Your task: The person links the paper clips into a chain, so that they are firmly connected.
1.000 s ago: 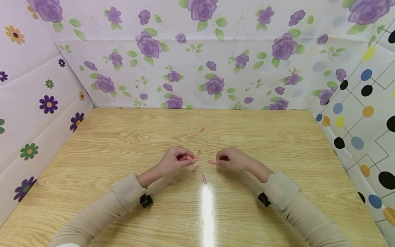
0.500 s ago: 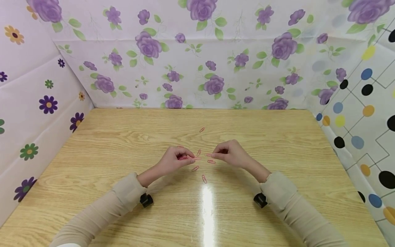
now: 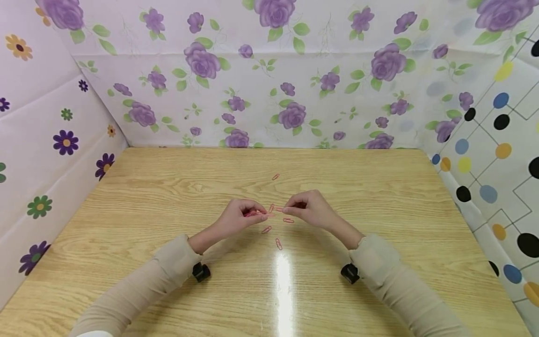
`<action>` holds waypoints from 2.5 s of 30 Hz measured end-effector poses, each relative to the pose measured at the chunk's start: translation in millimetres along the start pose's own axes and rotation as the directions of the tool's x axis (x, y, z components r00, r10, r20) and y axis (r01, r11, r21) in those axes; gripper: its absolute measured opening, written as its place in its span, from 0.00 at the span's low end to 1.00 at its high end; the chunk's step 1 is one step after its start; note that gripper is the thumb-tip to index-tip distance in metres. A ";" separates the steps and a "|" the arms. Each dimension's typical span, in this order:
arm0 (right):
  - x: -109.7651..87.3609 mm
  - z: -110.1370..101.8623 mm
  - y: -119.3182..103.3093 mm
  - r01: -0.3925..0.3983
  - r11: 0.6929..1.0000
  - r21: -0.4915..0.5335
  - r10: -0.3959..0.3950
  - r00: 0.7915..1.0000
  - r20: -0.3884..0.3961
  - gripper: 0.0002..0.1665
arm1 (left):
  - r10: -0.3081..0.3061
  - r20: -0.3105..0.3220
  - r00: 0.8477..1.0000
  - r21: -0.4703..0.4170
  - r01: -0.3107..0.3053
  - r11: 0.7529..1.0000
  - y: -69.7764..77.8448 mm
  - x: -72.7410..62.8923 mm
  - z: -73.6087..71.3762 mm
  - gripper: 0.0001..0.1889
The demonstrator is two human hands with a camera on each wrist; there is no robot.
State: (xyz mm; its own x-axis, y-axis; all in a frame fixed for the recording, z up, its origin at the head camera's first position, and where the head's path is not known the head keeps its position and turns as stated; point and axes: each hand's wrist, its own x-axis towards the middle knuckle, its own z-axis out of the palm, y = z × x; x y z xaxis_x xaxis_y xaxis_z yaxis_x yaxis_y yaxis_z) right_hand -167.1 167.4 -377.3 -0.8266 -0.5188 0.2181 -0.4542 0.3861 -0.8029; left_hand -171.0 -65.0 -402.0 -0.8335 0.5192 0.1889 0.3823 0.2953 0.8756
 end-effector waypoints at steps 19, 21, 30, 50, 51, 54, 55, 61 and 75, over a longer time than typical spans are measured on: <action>2.9 7.6 -25.5 0.000 1.000 0.016 0.000 1.000 0.007 0.05 | -0.036 0.001 0.999 -0.050 0.036 0.998 34.5 -6.0 -5.4 0.06; 2.6 7.3 -26.7 -0.007 1.000 0.012 0.007 1.000 0.008 0.05 | -0.027 0.000 1.000 -0.049 0.027 0.998 33.7 -6.5 -5.7 0.06; 1.1 8.5 -25.2 0.010 1.000 0.018 -0.011 1.000 0.015 0.05 | -0.002 -0.009 1.000 -0.042 0.001 0.999 31.5 -6.6 -5.7 0.06; -1.0 7.7 -22.7 0.018 0.999 0.031 -0.019 0.999 0.041 0.05 | 0.029 -0.044 0.999 -0.045 -0.031 0.999 1.9 -1.5 0.4 0.05; -1.2 7.5 -22.7 0.012 0.999 0.031 -0.013 0.999 0.043 0.05 | 0.034 -0.046 0.998 -0.046 -0.037 0.998 0.5 -1.4 0.7 0.05; -1.8 7.3 -22.4 0.013 1.000 0.025 -0.014 0.999 0.046 0.05 | 0.048 -0.049 0.998 -0.041 -0.050 0.998 -1.7 -1.5 1.3 0.05; -2.0 7.2 -22.0 0.014 1.000 0.024 -0.015 0.999 0.047 0.05 | 0.050 -0.049 0.998 -0.040 -0.052 0.998 -2.1 -1.6 1.3 0.05; -3.6 6.7 -17.8 0.009 1.000 0.016 -0.010 0.999 0.052 0.05 | 0.041 -0.061 0.997 -0.022 -0.042 0.999 -0.9 -2.8 -0.8 0.05; -2.8 4.2 -19.2 -0.053 0.996 0.066 0.046 0.994 0.103 0.07 | -0.028 0.040 0.999 -0.180 0.035 0.983 32.3 -11.5 -9.5 0.05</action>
State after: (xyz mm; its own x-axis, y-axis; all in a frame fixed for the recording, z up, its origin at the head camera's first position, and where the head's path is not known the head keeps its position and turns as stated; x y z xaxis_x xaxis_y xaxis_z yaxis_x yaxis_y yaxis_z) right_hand -154.7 158.3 -364.9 -0.8077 -0.5767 0.1225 -0.3868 0.3615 -0.8483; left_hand -152.8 -69.1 -371.6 -0.8274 0.5421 0.1465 0.2750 0.1636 0.9474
